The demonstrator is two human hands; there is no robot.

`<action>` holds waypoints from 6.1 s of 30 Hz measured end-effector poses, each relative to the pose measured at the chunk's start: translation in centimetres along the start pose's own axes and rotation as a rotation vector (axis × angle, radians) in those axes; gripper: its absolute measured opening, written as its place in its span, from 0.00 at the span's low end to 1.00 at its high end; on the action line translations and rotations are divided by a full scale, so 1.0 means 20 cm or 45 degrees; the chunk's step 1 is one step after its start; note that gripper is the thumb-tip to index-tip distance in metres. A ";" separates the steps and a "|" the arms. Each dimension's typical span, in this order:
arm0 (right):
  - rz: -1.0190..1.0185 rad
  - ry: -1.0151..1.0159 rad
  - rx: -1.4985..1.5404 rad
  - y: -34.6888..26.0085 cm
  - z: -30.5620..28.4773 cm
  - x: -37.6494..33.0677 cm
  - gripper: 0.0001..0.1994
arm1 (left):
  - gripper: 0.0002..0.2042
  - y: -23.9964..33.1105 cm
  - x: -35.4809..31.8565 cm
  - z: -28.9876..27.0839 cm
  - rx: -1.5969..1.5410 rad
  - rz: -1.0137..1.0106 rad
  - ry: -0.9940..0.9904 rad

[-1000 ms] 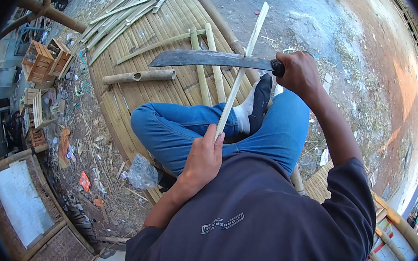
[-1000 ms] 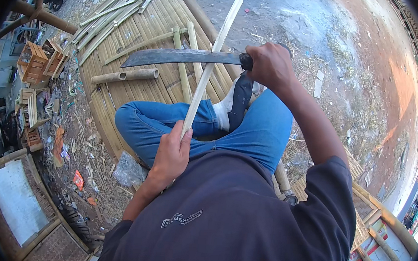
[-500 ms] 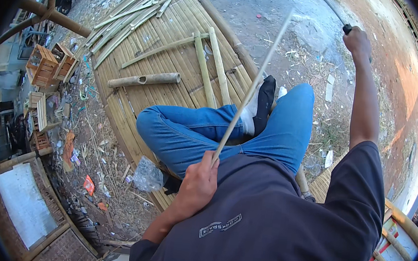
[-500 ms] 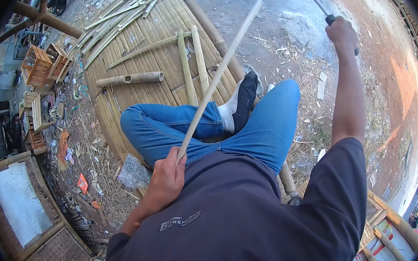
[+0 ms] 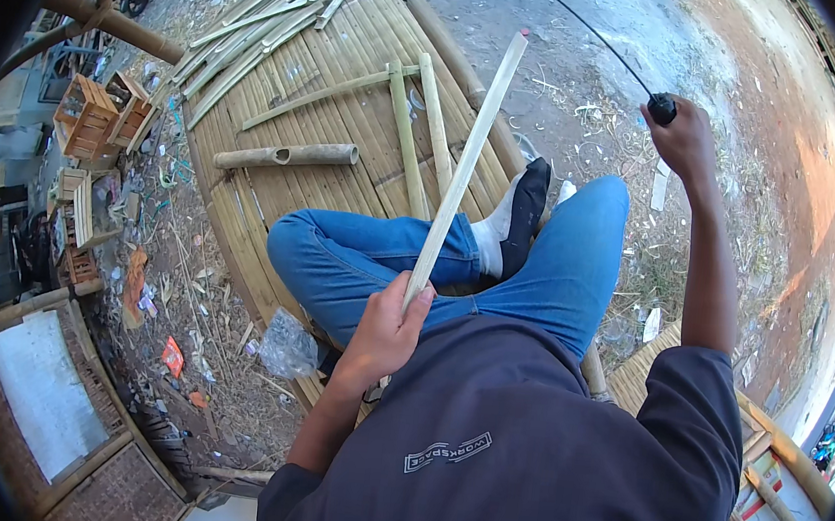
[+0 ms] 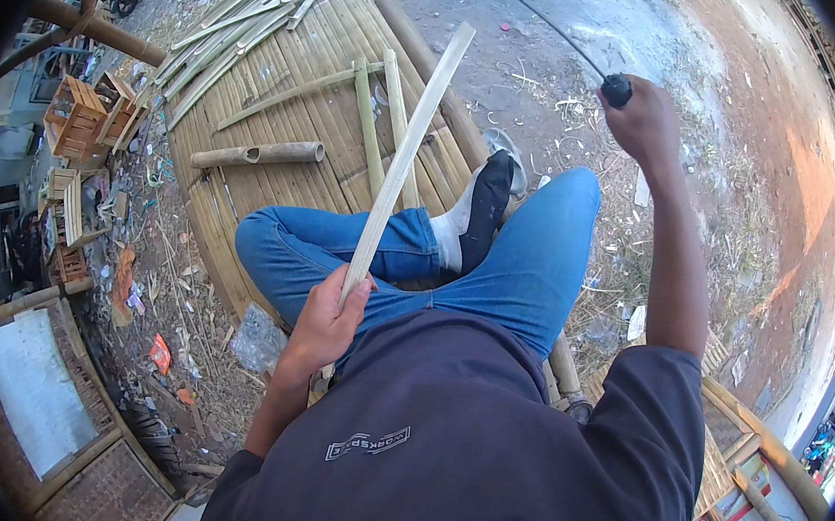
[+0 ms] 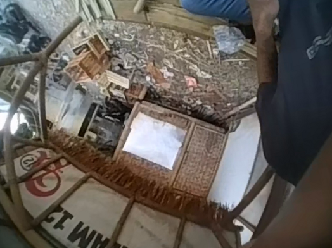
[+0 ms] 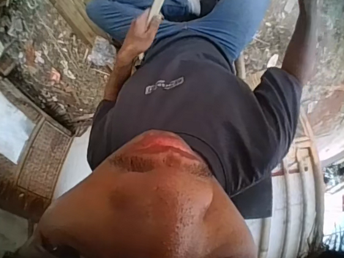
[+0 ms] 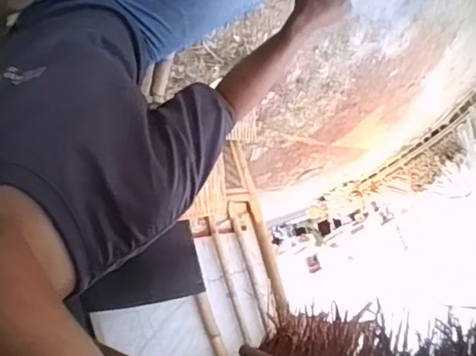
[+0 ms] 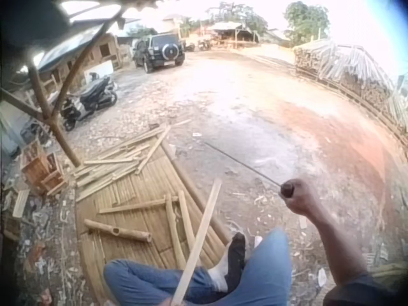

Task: The person shaves thin strips of wood from a length of bamboo using a machete. They hold the bamboo piece by hand and pull the blade toward themselves to remove shavings, repeating the action on different sides of the wood.

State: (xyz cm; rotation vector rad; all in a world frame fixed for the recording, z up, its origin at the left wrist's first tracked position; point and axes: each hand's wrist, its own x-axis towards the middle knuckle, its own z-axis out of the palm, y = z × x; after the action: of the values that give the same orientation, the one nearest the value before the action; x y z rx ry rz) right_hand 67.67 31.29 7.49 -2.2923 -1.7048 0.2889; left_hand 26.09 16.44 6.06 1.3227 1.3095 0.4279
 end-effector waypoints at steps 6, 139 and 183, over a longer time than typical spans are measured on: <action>-0.491 -0.302 0.080 -0.45 0.15 -0.28 0.06 | 0.11 0.04 0.01 0.05 0.274 0.033 0.219; -0.510 -0.458 -0.070 -0.40 0.19 -0.51 0.09 | 0.11 -0.06 -0.03 0.21 0.281 0.071 0.117; -0.654 -0.078 -0.179 -0.24 0.16 -0.36 0.05 | 0.08 -0.12 -0.10 0.26 0.281 0.351 0.155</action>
State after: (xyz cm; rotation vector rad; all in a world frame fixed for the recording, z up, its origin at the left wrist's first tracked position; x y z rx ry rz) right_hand 60.28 25.93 6.01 -1.8510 -2.3269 0.1341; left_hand 28.94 11.75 3.55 1.6951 1.3068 0.5737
